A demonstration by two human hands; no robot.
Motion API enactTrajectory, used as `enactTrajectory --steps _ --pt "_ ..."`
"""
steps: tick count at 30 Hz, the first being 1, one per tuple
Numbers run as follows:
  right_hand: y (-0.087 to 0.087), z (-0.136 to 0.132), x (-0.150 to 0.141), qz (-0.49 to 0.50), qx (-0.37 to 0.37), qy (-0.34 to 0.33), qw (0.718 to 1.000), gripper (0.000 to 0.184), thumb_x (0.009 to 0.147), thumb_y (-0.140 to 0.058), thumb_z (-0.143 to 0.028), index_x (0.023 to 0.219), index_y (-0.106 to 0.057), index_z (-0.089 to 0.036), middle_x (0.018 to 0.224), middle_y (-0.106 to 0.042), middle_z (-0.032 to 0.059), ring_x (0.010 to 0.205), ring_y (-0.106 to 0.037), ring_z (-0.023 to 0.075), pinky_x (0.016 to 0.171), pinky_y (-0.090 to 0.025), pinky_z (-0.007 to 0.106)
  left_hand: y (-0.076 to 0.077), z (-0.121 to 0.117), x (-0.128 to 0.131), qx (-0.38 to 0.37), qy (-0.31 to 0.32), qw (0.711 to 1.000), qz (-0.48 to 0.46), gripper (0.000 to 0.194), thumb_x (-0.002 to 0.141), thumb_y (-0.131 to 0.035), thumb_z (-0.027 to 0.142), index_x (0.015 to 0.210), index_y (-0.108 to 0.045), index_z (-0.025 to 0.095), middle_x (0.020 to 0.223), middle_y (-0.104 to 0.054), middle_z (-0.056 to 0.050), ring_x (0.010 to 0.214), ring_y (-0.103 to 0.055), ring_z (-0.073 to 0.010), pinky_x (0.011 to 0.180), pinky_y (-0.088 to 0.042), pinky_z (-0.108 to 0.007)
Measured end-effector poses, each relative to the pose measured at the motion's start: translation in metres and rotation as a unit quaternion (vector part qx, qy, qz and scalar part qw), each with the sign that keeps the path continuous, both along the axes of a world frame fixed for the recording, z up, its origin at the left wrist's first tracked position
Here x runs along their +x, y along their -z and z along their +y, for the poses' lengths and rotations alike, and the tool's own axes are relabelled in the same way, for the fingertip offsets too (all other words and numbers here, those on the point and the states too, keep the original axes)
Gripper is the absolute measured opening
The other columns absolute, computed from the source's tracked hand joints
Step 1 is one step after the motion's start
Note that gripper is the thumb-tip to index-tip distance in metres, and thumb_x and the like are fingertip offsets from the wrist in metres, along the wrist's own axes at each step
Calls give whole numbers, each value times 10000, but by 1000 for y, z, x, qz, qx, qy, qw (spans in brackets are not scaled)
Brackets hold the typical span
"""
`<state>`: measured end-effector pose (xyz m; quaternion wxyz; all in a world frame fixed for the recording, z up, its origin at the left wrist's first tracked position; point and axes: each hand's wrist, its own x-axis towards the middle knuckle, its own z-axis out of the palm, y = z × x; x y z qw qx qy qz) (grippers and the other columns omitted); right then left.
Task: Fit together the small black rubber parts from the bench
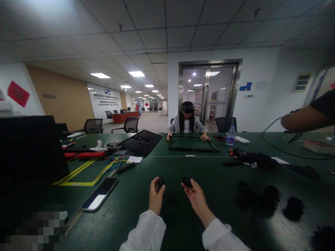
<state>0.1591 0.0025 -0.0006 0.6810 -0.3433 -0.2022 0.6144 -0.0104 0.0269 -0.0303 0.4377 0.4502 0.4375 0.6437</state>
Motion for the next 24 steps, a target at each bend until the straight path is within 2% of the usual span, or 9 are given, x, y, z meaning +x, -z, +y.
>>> enactTrajectory --steps 7,13,19,24 --pt "2 -3 -5 -66 30 -52 996 424 614 -658 -242 1005 -497 -219 982 -597 32 903 -587 195 717 -460 279 1 0 3 -4 80 996 -40 419 648 -633 281 1038 -503 203 1128 -504 -79 1010 -500 -228 819 -425 -332" --pt "-10 -11 -9 -129 38 -72 988 425 578 -672 -232 976 -527 -220 1009 -572 39 952 -550 221 787 -432 336 -4 -5 6 10 123 992 -10 387 654 -628 267 1019 -522 191 1111 -531 -80 1050 -472 -225 879 -370 -350" --pt "-13 -14 -12 -198 60 -76 975 412 521 -697 -231 907 -554 -213 944 -588 30 949 -522 223 790 -424 349 -13 -11 9 41 142 989 -13 323 601 -671 259 892 -558 176 956 -600 -62 955 -530 -208 878 -366 -345" --pt "-7 -11 -12 -194 69 -80 975 385 536 -688 -207 892 -542 -222 933 -584 21 934 -525 209 792 -421 345 -13 -11 10 27 141 990 -18 295 581 -686 248 825 -537 174 902 -591 -49 916 -538 -197 849 -383 -336"
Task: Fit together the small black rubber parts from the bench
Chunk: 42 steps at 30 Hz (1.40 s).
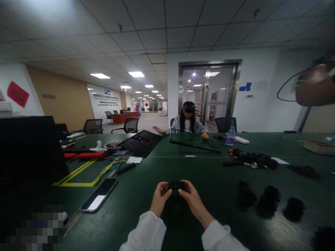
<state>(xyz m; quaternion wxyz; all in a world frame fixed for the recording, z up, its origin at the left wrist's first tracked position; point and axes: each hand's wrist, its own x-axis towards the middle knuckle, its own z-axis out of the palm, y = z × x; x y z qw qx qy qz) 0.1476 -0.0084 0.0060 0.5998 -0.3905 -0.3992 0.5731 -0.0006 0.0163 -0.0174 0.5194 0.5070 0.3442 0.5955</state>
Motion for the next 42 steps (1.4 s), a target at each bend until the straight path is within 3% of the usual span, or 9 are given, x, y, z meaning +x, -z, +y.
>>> enactTrajectory --steps 9,17,21,24,25,28,31,33,42 --pt "1 -4 -7 178 -55 -82 979 334 590 -664 -206 869 -484 -238 866 -602 -9 820 -587 170 756 -448 386 -6 -6 3 19 20 999 42 232 592 -670 253 729 -499 176 798 -563 -10 786 -547 -162 733 -419 -273" --pt "4 -3 -7 201 -65 -68 975 259 592 -655 -211 816 -526 -207 876 -624 22 877 -577 194 731 -462 360 -14 -15 6 49 43 988 138 208 658 -602 314 813 -559 183 867 -578 -40 850 -538 -196 660 -424 -249" --pt "1 8 9 144 -47 -20 988 275 608 -637 -280 845 -520 -208 838 -609 24 844 -582 194 742 -461 365 -12 -14 5 50 39 987 151 216 692 -564 317 860 -572 182 918 -580 -59 916 -517 -210 695 -422 -267" --pt "-9 19 46 -57 -11 130 990 314 617 -599 -347 893 -499 -236 885 -568 18 814 -574 196 712 -469 375 -7 -9 1 6 29 990 136 251 681 -564 351 864 -567 178 923 -583 -67 896 -525 -218 656 -428 -275" --pt "-13 22 63 -156 0 200 967 334 616 -584 -368 911 -492 -242 914 -546 22 826 -565 206 702 -469 378 -5 -7 0 -9 27 991 129 266 677 -564 363 869 -563 178 924 -585 -69 887 -529 -220 641 -429 -276" --pt "-22 25 120 -241 0 290 926 387 593 -590 -304 954 -472 -228 990 -491 51 983 -470 258 835 -378 416 -1 -3 -3 -38 25 993 109 299 668 -563 381 890 -556 181 931 -589 -74 883 -533 -223 633 -428 -284" --pt "-22 20 167 -517 -28 359 776 342 660 -490 -291 985 -471 -188 997 -468 100 971 -470 267 830 -366 393 -2 -4 -4 -48 28 993 100 309 659 -570 385 893 -558 184 935 -593 -74 883 -534 -224 642 -427 -288" --pt "-18 16 184 -600 -85 351 714 348 680 -457 -305 1006 -469 -183 1023 -444 125 898 -513 262 760 -400 379 -4 -5 -4 -51 31 993 99 302 656 -574 380 887 -561 185 926 -595 -71 871 -537 -221 643 -426 -287" --pt "-4 11 192 -719 -96 292 623 359 739 -405 -318 1064 -422 -168 956 -522 130 839 -553 248 653 -412 324 -8 -8 -4 -62 26 994 89 287 668 -562 360 894 -558 184 927 -595 -75 897 -534 -232 654 -429 -298"
